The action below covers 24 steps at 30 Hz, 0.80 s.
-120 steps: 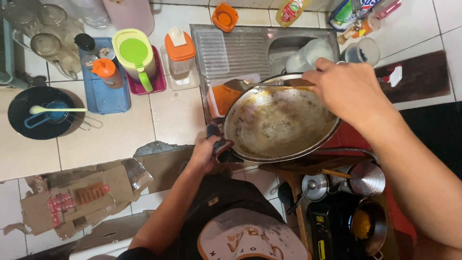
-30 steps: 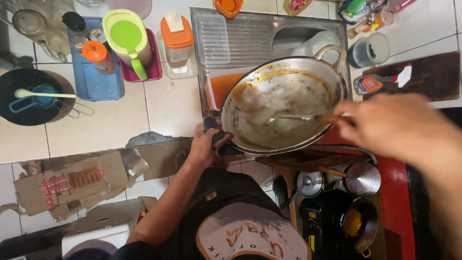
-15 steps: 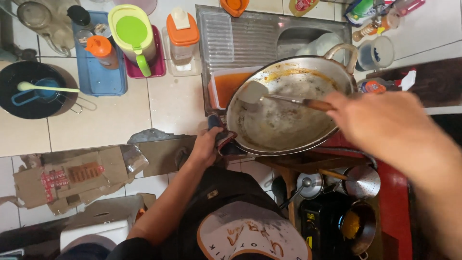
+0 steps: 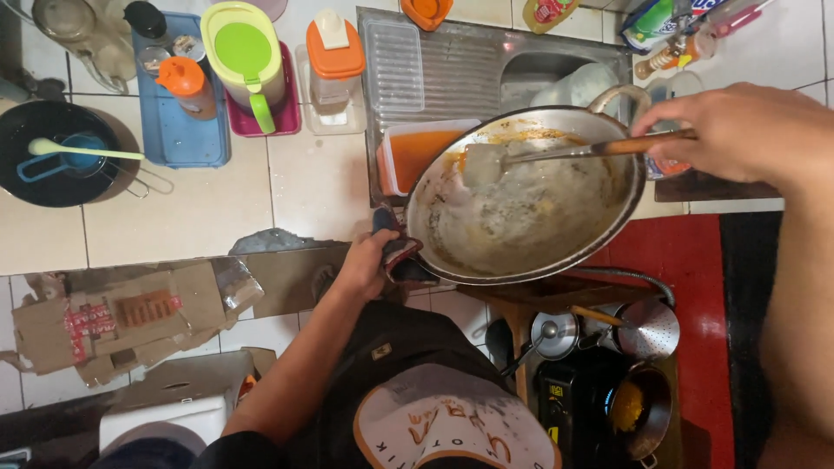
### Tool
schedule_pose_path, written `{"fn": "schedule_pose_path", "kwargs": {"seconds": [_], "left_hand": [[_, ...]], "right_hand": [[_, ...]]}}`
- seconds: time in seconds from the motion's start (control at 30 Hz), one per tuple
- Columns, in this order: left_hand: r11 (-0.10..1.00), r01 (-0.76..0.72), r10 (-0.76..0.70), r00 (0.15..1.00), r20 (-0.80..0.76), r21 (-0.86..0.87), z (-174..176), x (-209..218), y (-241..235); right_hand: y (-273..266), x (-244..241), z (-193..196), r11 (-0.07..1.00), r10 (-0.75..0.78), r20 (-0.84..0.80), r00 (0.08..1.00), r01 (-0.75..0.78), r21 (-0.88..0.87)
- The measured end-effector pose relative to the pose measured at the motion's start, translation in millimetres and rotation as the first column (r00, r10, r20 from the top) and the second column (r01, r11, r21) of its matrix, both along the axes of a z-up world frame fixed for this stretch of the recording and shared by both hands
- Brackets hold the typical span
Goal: The person places a plastic container on the sink counter, then picks up a pot of orange liquid from the stove using a cloth. They pour the liquid into the container, scrape the pot with a spatula, and rinse the pot and spatula in the sink.
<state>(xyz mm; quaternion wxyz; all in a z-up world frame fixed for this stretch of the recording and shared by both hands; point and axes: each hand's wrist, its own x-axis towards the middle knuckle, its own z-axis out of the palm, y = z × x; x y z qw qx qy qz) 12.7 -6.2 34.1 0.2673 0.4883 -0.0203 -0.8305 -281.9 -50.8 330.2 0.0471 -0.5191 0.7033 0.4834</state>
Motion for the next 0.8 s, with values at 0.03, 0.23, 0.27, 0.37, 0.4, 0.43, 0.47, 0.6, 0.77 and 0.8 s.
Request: {"fn": "schedule_pose_path", "kwargs": {"seconds": [0.03,0.23,0.27,0.37,0.4,0.43,0.47,0.6,0.77,0.8], "left_hand": [[1.0,-0.003,0.003,1.0,0.0,-0.002,-3,-1,0],[1.0,0.009,-0.009,1.0,0.012,0.022,-18,2,3],[1.0,-0.005,0.005,1.0,0.0,0.013,-21,1,4],[1.0,-0.019,0.018,0.999,-0.041,-0.017,-21,-1,6],[0.999,-0.024,0.022,0.997,-0.07,-0.035,-20,-1,7],[0.999,-0.027,0.024,0.997,-0.069,-0.036,-19,-3,8],[0.998,-0.049,0.047,0.996,-0.07,-0.031,-19,-5,8],[0.999,-0.034,0.033,0.999,-0.037,-0.032,-20,-7,12],[0.996,-0.023,0.025,0.999,0.022,-0.083,-16,-6,15],[0.995,0.008,-0.001,0.998,0.065,-0.096,-16,-5,15]], "right_hand": [[-3,-1,-3,1.0,0.003,0.0,1.0,-0.003,-0.002],[-11,-1,-19,0.999,-0.013,0.205,0.979,0.019,-0.029],[-11,8,-18,0.997,-0.039,0.255,0.966,0.053,-0.047],[-11,27,-16,0.994,-0.041,0.291,0.956,0.068,-0.085],[-10,32,-15,0.994,-0.014,0.275,0.961,0.044,-0.104],[-10,39,-11,0.994,-0.012,0.276,0.961,0.042,-0.105],[-9,47,-7,0.993,0.005,0.239,0.971,0.023,-0.115],[-6,65,1,0.994,0.01,0.18,0.984,0.009,-0.107],[2,68,0,0.995,0.02,0.16,0.987,-0.004,-0.101],[3,66,-1,0.995,0.033,0.16,0.986,-0.018,-0.096]]}}
